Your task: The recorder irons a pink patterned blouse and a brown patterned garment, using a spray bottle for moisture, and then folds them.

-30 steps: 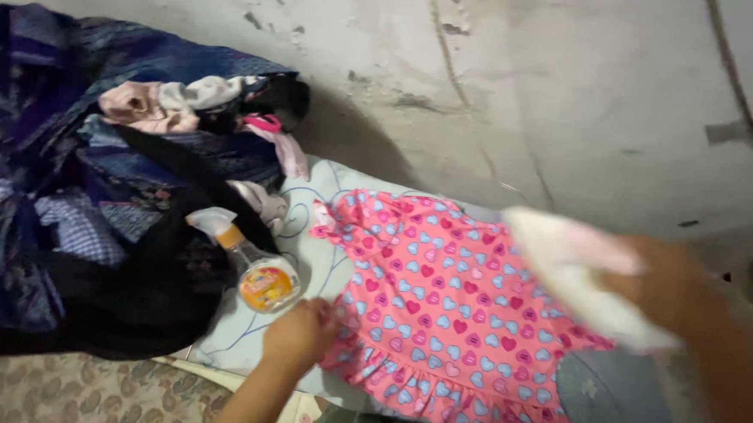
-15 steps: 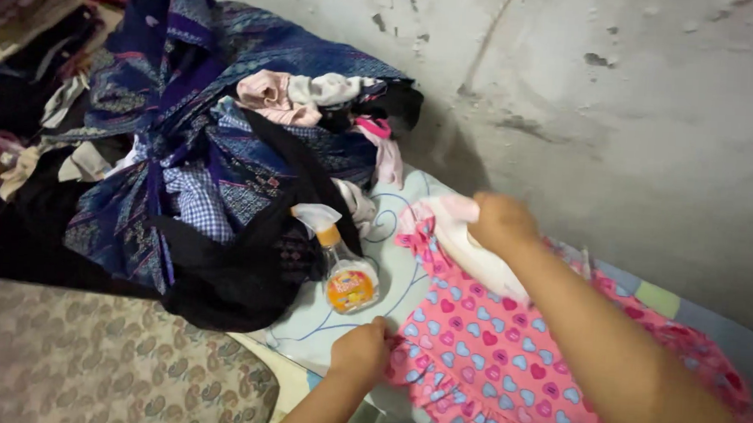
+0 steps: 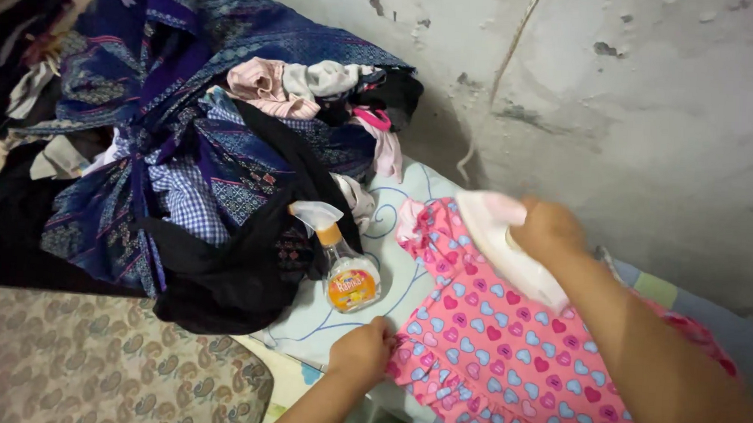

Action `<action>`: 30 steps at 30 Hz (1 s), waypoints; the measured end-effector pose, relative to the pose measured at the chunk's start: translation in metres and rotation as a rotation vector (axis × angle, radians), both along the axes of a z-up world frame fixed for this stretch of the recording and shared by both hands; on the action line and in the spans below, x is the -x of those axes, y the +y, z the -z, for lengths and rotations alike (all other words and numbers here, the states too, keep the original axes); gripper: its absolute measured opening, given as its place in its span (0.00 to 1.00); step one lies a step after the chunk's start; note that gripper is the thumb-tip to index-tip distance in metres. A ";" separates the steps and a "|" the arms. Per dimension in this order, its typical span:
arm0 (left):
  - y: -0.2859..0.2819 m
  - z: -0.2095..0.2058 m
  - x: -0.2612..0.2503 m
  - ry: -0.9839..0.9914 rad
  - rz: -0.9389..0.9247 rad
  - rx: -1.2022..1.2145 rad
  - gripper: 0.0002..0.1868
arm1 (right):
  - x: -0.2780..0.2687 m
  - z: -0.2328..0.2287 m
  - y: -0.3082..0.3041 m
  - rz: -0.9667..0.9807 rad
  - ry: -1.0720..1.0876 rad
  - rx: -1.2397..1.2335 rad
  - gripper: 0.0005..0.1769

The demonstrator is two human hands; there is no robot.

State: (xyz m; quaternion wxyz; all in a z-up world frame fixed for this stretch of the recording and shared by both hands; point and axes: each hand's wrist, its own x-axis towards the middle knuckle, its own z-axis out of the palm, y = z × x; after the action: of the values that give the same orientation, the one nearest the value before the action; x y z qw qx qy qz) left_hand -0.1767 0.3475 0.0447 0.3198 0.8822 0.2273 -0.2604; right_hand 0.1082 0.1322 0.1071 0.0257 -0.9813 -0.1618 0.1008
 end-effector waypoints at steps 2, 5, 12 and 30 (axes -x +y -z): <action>0.001 -0.014 0.003 -0.028 -0.005 0.003 0.15 | 0.033 0.006 -0.017 -0.034 0.074 -0.019 0.25; 0.005 -0.043 0.012 -0.070 -0.060 0.051 0.16 | 0.125 0.006 -0.042 -0.056 0.217 0.085 0.27; 0.013 -0.015 0.032 0.017 -0.077 0.037 0.18 | 0.126 0.029 -0.072 -0.191 0.068 0.071 0.28; -0.002 -0.067 0.028 -0.357 -0.352 -0.066 0.21 | 0.216 -0.001 -0.010 -0.138 0.071 -0.225 0.19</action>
State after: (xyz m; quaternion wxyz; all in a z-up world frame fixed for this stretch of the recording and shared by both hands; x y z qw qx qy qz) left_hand -0.2049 0.3457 0.1116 0.3663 0.8710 0.3257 -0.0334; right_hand -0.1077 0.1225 0.1081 0.1345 -0.9545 -0.2384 0.1183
